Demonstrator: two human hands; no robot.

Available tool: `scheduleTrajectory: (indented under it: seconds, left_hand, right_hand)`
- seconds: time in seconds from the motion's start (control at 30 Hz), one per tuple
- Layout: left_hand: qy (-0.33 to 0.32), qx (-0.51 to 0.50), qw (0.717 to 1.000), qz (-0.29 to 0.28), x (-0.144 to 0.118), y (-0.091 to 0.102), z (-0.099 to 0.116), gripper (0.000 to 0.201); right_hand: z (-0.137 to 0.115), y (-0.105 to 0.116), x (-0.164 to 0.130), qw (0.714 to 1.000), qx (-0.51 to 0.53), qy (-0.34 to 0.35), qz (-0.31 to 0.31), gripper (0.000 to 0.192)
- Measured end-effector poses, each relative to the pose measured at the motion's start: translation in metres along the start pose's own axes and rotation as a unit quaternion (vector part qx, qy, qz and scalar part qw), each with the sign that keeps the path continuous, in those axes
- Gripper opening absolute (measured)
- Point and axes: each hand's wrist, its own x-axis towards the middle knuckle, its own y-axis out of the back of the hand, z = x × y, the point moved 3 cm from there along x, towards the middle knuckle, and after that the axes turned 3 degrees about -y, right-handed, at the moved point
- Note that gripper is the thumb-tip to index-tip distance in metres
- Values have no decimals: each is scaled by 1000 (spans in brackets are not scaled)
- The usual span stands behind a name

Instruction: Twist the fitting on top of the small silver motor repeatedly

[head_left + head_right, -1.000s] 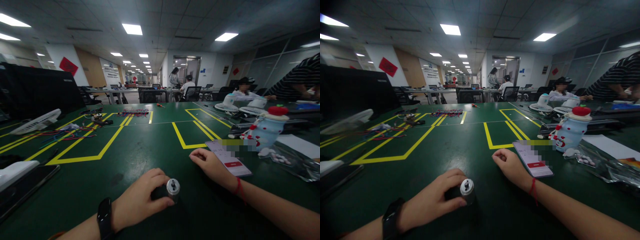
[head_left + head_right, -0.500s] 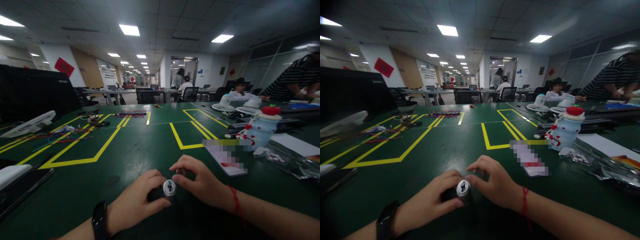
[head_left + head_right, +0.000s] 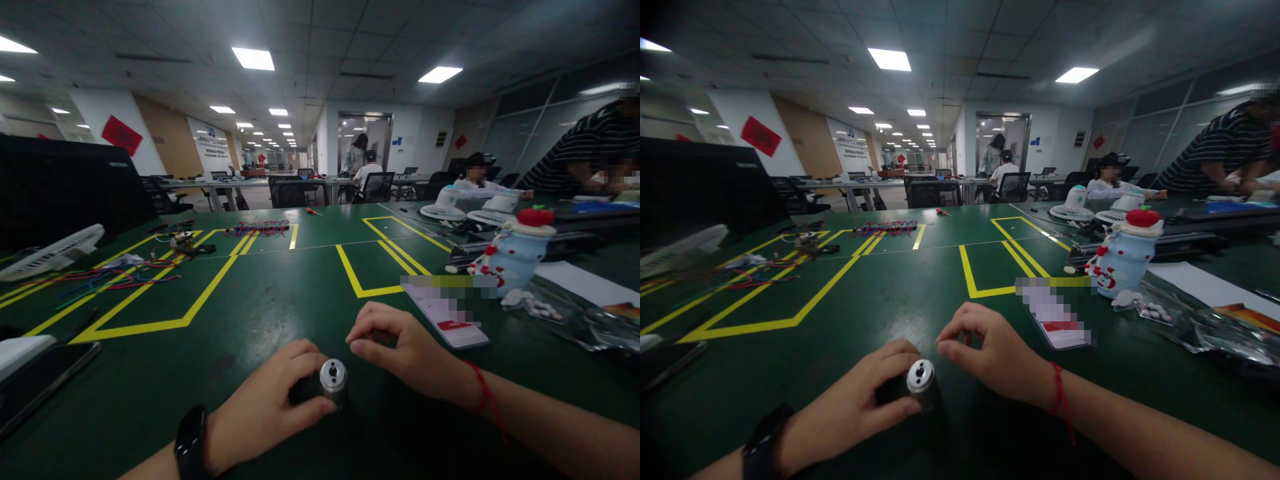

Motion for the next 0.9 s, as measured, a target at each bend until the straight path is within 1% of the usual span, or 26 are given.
scheduleTrajectory:
  seconds: [0.07, 0.13, 0.2, 0.27, 0.33, 0.4, 0.5, 0.6, 0.67, 0.73, 0.8, 0.9]
  left_hand:
    - [4, 4, 1000, -4, -1, 1, 0, 20]
    - [5, 5, 1000, -5, -1, 1, -1, 19]
    - [3, 3, 1000, -3, -1, 1, -1, 19]
    - [2, 0, 1000, 0, -1, 1, -1, 20]
    - [0, -3, 1000, 2, -1, 1, -2, 20]
    - [-4, -8, 1000, 4, -1, 1, -2, 21]
    - [-11, -13, 1000, 9, -2, 1, -2, 22]
    - [-12, -16, 1000, 10, -3, 2, -2, 23]
    - [-12, -19, 1000, 9, -3, 3, -1, 24]
    - [-14, -21, 1000, 9, -2, 3, -1, 23]
    - [-14, -22, 1000, 9, -2, 4, -1, 23]
    - [-14, -16, 1000, 11, -3, 4, 0, 23]
  right_hand:
    - [10, 0, -3, 996, -34, 6, -82, 10]
    - [20, -2, -7, 989, -69, 4, -133, 11]
    - [25, -6, -9, 983, -101, 5, -154, 13]
    - [26, -9, -10, 980, -119, 9, -160, 14]
    - [24, -10, -10, 980, -115, 9, -159, 13]
    - [23, -8, -9, 984, -84, 2, -159, 14]
    - [29, -1, -3, 988, 23, -40, -148, 17]
    - [43, 7, 4, 981, 108, -131, -92, 24]
    - [53, 11, 8, 974, 119, -189, -44, 27]
    - [58, 12, 9, 971, 102, -216, -14, 29]
    - [57, 13, 8, 980, 42, -197, -2, 25]
    - [45, 11, 5, 991, -75, -105, -27, 12]
